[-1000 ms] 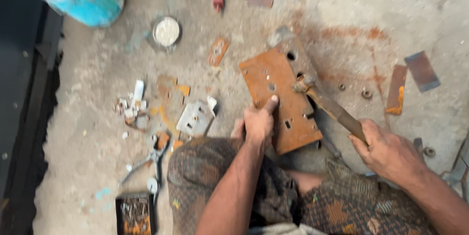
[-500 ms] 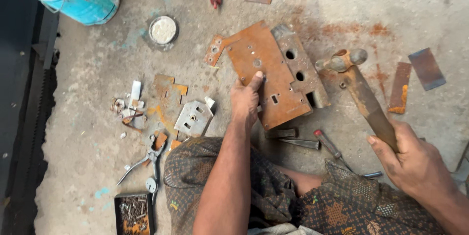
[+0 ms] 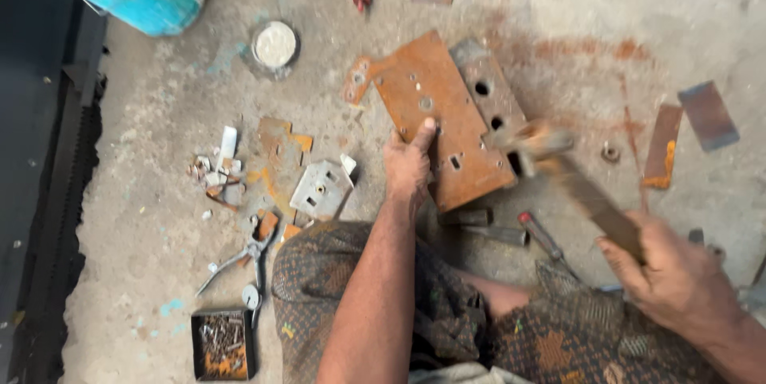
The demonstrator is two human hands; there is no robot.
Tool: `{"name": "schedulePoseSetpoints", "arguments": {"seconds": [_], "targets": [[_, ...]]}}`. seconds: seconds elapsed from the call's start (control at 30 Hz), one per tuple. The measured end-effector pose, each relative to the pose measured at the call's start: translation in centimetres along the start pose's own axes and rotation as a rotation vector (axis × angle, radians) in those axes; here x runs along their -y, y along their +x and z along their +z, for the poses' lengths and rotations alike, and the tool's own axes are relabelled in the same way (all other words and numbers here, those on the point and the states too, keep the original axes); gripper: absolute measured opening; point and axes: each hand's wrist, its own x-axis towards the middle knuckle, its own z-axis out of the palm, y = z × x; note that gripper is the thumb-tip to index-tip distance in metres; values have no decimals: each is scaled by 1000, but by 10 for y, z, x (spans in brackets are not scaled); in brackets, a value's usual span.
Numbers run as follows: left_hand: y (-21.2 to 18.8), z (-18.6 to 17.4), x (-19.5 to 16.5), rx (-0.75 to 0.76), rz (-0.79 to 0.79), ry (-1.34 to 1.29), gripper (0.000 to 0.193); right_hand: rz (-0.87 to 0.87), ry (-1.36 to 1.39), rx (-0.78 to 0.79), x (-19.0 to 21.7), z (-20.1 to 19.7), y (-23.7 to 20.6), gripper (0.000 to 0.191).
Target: The person sits on the floor and uses a hammer to strike a metal punch on a rusty metal plate resting on an anvil. They repeatedly adjust the plate and punch, hammering to shape or flatten the metal.
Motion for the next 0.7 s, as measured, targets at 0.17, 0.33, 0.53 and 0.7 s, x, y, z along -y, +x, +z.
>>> {"name": "schedulePoseSetpoints", "arguments": {"seconds": [0.17, 0.33, 0.53, 0.7], "targets": [[-1, -3, 5, -8, -9, -18, 45, -49, 139, -101, 10, -10, -8, 54], [-3, -3, 4, -5, 32, 97, 47, 139, -170, 239, 27, -22, 10, 45], [-3, -3, 6, -22, 17, 80, 45, 35, 154, -103, 29, -25, -9, 54], [-4, -4, 7, -9, -3, 45, 45, 62, -207, 211, 14, -7, 6, 44]]}}
